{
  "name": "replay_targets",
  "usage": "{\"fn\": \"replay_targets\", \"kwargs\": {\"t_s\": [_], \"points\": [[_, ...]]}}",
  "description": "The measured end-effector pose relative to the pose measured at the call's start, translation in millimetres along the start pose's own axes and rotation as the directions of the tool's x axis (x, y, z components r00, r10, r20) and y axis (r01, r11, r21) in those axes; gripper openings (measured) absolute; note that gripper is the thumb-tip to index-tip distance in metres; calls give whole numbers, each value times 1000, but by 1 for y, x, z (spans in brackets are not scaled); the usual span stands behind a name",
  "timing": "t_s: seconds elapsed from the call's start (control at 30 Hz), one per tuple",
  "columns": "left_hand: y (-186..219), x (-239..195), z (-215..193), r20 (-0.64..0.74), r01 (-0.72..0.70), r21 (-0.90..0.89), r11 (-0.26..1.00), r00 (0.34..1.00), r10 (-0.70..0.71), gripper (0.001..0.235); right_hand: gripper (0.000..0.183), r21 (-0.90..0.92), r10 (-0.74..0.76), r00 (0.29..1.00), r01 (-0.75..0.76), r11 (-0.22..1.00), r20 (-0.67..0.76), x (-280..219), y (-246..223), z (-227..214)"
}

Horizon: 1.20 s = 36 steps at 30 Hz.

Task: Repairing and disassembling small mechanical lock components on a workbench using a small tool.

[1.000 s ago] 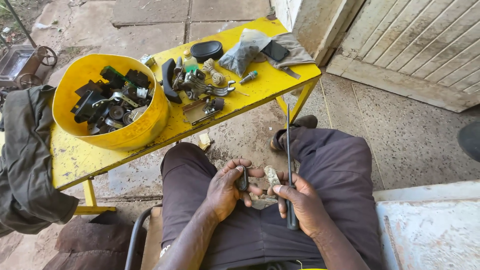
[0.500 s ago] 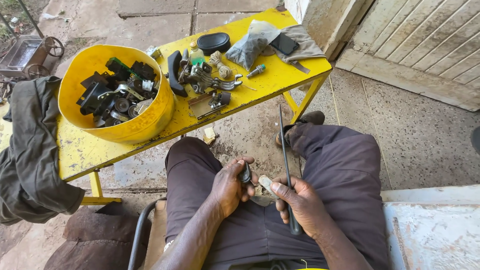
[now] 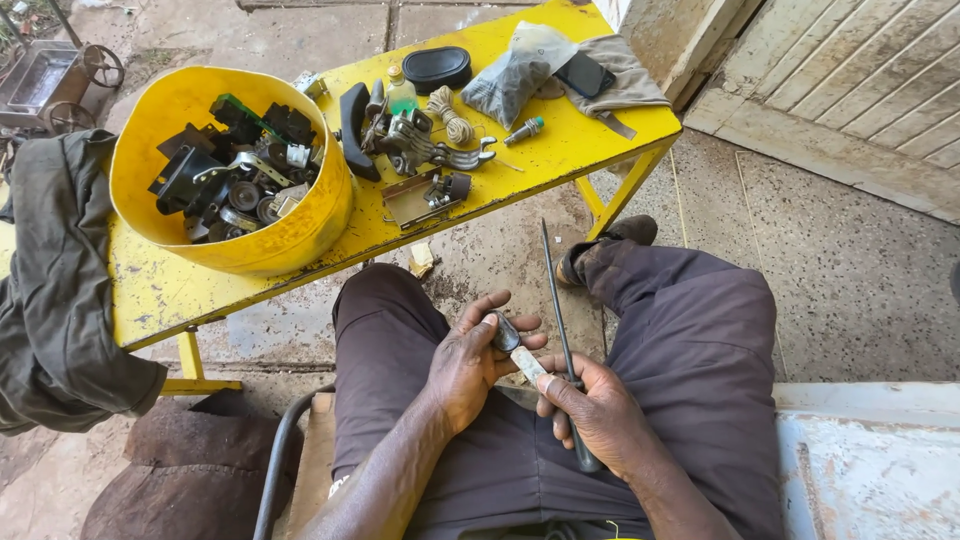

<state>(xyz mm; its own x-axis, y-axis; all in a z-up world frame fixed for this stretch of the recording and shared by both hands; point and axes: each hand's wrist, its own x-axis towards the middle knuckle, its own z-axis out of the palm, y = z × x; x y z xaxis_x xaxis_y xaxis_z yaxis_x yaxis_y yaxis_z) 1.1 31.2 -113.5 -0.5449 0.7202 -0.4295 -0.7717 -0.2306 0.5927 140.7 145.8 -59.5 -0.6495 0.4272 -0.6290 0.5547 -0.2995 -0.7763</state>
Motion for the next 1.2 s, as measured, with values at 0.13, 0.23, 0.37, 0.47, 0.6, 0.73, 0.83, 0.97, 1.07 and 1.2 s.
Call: {"fn": "replay_targets", "kwargs": {"t_s": [0.13,0.23,0.37,0.47,0.6,0.73,0.83,0.97,1.07,1.2], "points": [[0,0,-1,42,-9,-11,1000,999,9,47,19,0,10,1000,-10,1000,-25,1,2,-1],[1,-1,3,58,-15,41,999,998,12,45,19,-7,20,999,-20,1000,-38,0,0,-1],[2,-8,7,113,-40,269,962,994,10,36,23,14,-27,999,28,1000,-47,5,8,-1],[-1,-7,5,201,-79,250,965,979,28,34,18,-8,-55,997,55,998,-46,5,8,-2],[0,-6,6,231,-57,153,987,973,20,55,16,9,-57,997,58,998,-47,6,8,-3],[1,-4,3,191,-32,92,995,981,14,61,10,3,-53,998,53,999,-41,2,4,-2],[8,-9,9,153,1,29,1000,988,-5,60,9,-37,-49,998,47,998,-48,1,4,-3],[3,-1,-2,136,-89,23,996,987,85,45,8,-37,1,998,-4,999,-68,-2,2,-3],[4,3,-8,120,-146,-92,985,980,156,42,9,-87,9,997,-16,996,-71,-6,-2,-3],[0,5,-14,78,-180,-34,983,980,183,38,8,-31,-34,996,31,999,-81,-2,4,-4]]}}
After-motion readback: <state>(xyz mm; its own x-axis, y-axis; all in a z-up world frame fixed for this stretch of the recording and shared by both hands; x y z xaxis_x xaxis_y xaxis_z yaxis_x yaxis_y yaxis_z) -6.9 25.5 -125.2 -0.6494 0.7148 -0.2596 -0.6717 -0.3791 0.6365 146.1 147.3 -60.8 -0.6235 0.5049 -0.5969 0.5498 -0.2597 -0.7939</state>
